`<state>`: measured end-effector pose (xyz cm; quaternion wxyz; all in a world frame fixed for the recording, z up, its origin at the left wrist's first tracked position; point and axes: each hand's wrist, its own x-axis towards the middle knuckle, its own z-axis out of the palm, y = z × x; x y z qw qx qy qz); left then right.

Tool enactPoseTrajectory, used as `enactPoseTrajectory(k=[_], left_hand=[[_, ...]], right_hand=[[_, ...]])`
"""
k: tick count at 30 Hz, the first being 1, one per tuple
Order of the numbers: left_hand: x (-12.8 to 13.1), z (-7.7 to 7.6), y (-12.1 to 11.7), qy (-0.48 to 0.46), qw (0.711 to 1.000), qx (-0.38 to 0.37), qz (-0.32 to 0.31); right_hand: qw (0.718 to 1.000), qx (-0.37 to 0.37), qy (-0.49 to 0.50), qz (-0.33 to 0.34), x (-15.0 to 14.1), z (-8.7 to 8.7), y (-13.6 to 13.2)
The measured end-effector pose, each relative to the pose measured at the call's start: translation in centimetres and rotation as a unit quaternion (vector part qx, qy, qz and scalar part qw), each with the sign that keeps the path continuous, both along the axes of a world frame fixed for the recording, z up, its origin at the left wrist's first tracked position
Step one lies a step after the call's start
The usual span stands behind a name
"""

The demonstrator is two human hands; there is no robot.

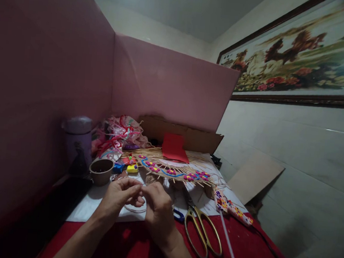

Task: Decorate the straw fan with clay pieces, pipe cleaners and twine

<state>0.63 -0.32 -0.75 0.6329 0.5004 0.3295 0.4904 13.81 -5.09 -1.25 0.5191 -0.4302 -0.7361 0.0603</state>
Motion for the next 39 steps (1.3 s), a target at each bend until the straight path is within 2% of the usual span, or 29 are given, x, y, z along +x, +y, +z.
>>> enactPoseTrajectory(k=[6,12,19,25,32,39], left_hand=[[0.46,0.48,-0.54,-0.01,1.0,0.02,0.012],[0.68,0.77,-0.79,-0.024,0.999,0.027,-0.004],[0.53,0.43,-0.43,-0.036,0.999,0.0,-0.037],[0.47,0.5,-0.76,-0.007,0.999,0.01,-0.03],[0.39,0.6,-0.72,-0.048,0.998,-0.011,-0.049],[0.44,0.53,-0.65,-0.068,0.996,-0.014,-0.064]], right_hand=[[0.991,-0.04,0.127,-0.017,-0.25,0.15,0.19],[0.958,-0.162,0.233,0.05,-0.2,-0.17,0.88],[0.98,-0.112,0.165,-0.024,0.01,0.01,0.73],[0.989,-0.071,0.124,-0.039,-0.1,0.3,0.31],[0.974,-0.138,0.182,-0.004,0.06,0.12,0.49],[0.979,-0.116,0.166,-0.026,0.04,0.21,0.45]])
